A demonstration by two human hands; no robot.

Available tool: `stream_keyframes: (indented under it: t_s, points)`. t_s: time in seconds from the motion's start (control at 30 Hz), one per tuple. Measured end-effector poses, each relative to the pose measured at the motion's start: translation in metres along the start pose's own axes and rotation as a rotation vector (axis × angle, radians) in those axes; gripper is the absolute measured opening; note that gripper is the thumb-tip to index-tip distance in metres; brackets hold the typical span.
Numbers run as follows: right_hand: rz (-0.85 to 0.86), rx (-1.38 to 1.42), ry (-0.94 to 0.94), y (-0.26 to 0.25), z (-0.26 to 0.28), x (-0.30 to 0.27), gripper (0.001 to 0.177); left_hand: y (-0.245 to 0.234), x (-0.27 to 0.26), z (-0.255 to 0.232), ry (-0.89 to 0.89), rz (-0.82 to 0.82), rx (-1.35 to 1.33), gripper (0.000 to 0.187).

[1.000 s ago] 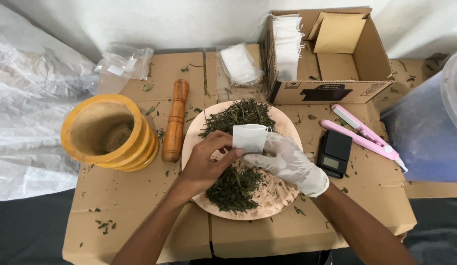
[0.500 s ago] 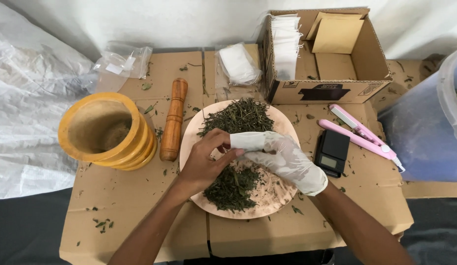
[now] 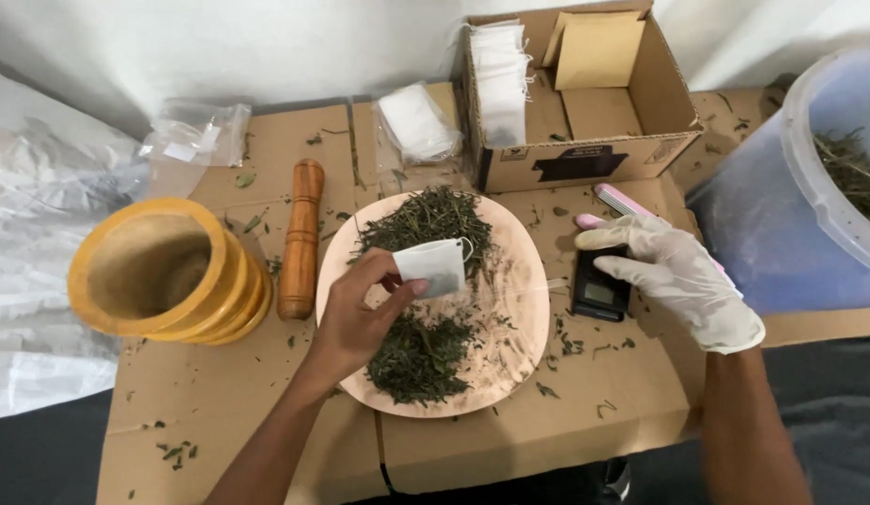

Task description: Filling small tea bags with dried leaves using a scoop and weighing them on a digital scale for production.

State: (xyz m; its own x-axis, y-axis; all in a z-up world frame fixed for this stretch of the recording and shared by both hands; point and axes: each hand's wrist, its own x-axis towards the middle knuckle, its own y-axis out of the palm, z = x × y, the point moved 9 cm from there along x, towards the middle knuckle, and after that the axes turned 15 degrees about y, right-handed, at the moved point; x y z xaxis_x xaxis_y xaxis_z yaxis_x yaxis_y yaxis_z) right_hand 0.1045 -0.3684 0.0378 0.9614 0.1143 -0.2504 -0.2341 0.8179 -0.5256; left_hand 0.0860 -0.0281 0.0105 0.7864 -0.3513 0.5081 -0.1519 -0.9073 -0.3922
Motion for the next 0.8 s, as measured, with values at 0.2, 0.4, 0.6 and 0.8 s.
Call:
stream_keyframes:
  t_s: [0.2,0.4,0.6,0.8]
  points:
    - [0.087,0.223,0.036,-0.003,-0.008,-0.020,0.040,-0.011,0.007,-0.019,0.086,-0.041,0.036,0.017]
    - [0.076,-0.133,-0.142,-0.004,0.008,-0.026,0.038,-0.011,0.005,-0.016,-0.032,-0.049,0.007,0.019]
    - [0.126,-0.207,-0.145,-0.003,0.004,-0.023,0.046,-0.011,0.006,-0.019,-0.013,-0.051,-0.001,0.020]
    - [0.127,-0.306,-0.154,0.000,-0.009,-0.017,0.050,-0.008,0.005,-0.017,-0.003,-0.037,0.010,0.017]
